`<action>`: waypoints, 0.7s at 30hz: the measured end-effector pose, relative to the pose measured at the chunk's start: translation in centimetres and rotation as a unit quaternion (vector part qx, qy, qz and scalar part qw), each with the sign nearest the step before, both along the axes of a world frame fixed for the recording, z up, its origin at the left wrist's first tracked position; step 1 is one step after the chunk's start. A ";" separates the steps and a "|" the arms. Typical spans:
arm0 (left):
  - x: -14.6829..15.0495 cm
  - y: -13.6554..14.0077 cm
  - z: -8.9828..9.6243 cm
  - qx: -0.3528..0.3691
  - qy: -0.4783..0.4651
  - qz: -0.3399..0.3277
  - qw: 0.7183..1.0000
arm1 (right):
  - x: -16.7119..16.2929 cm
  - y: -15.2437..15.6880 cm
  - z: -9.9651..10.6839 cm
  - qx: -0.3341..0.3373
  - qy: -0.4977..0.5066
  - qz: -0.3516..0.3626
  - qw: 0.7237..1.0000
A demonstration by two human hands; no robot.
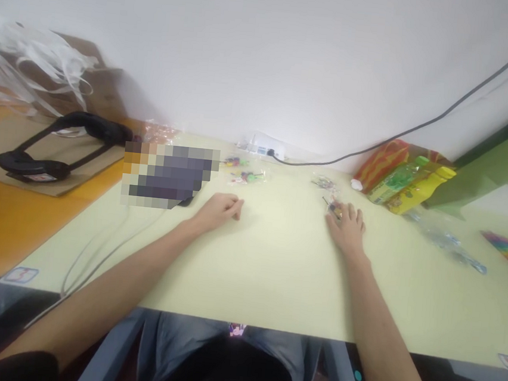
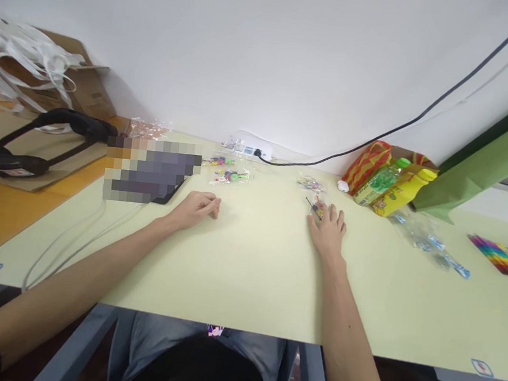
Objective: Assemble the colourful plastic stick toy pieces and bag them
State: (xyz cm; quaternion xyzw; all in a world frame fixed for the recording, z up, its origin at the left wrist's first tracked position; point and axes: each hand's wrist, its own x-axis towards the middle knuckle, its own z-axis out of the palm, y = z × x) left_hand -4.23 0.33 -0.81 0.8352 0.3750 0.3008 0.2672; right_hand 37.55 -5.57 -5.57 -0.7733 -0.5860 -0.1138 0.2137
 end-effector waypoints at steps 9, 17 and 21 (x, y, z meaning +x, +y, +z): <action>0.6 -0.8 0.6 0.031 0.021 -0.039 0.999 | -3.7 -1.0 0.8 -0.057 -0.026 0.023 0.998; 1.3 -1.6 0.7 0.055 0.101 -0.036 0.993 | -13.7 -3.4 3.8 -0.035 0.145 0.380 0.913; 1.5 -1.6 0.5 0.075 0.131 -0.020 0.988 | -14.9 -2.0 3.2 0.057 0.105 0.364 0.924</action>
